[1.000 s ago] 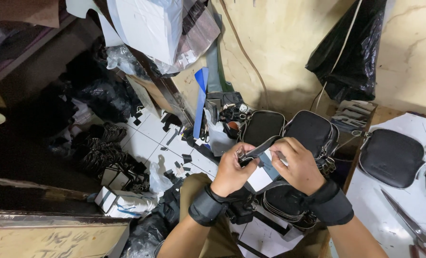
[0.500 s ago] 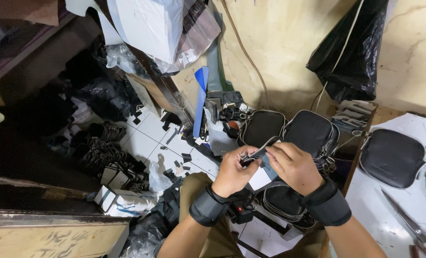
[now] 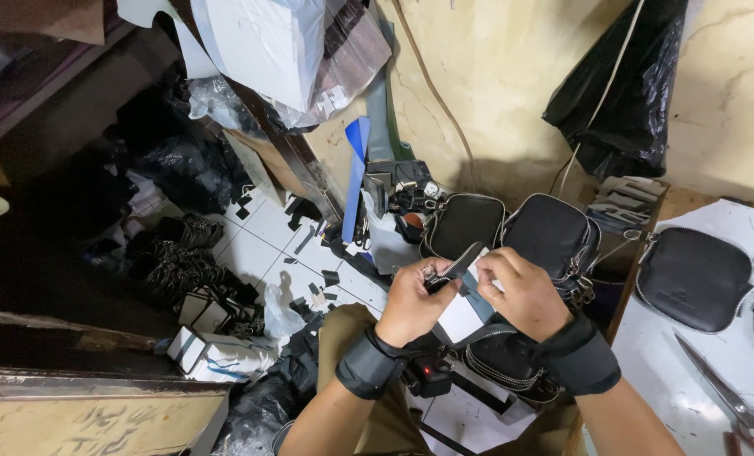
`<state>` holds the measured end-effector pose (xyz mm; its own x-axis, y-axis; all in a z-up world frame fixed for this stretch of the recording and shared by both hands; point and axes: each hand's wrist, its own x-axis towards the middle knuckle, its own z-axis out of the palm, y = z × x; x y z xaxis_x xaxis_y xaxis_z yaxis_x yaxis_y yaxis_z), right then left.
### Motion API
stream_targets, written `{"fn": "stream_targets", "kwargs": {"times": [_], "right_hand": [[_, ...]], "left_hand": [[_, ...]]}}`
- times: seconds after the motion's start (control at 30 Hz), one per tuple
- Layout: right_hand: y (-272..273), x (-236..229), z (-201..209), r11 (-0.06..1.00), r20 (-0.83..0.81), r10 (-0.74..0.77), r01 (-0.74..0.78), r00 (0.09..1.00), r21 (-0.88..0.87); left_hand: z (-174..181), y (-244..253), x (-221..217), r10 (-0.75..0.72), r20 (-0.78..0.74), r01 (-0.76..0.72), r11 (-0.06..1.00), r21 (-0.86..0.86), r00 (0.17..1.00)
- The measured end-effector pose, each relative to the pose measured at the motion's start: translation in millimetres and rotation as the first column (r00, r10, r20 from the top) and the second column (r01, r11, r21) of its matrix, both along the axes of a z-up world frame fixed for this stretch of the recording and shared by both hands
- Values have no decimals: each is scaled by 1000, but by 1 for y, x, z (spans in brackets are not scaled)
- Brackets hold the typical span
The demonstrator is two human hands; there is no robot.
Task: Attaching identification tags to small black pouches using metal hooks
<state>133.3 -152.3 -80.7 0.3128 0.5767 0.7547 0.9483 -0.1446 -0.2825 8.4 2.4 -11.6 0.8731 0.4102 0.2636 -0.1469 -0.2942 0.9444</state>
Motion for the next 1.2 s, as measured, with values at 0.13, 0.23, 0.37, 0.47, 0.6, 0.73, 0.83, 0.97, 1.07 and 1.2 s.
{"fn": "stream_targets", "kwargs": {"times": [0.13,0.23,0.37,0.47,0.6,0.73,0.83,0.97,1.07,1.2], "right_hand": [[0,-8,23,999,-97,28,-24,995,46],[2,-18,41,998,-57,49,-47,997,38],[8,-21,32,999,71,-5,3,997,35],[10,-19,18,999,115,-49,47,992,22],[5,-6,1,999,-51,38,-37,998,8],[3,-11,19,997,-128,51,-44,990,58],[5,-17,29,995,-125,84,-78,989,56],[6,-12,15,1000,-20,8,-7,1000,13],[-1,-6,20,999,-156,43,-39,987,27],[-4,-10,32,997,-248,58,-44,967,61]], "left_hand": [[9,-1,-3,19,-11,-19,1000,-20,1000],[13,-4,-4,8,-13,-8,1000,-22,1000],[5,-4,-3,-2,-2,2,1000,11,1000],[-1,-3,-3,-3,1,3,1000,19,1000],[-10,3,0,36,-42,-35,999,25,998],[-2,-1,0,44,-39,-45,999,-6,998],[5,-3,-2,41,-31,-40,999,14,999],[12,-3,-3,54,-67,-53,999,8,996],[20,-4,-3,83,-99,-86,996,-23,992],[29,-6,-3,92,-115,-99,994,-55,989]]}}
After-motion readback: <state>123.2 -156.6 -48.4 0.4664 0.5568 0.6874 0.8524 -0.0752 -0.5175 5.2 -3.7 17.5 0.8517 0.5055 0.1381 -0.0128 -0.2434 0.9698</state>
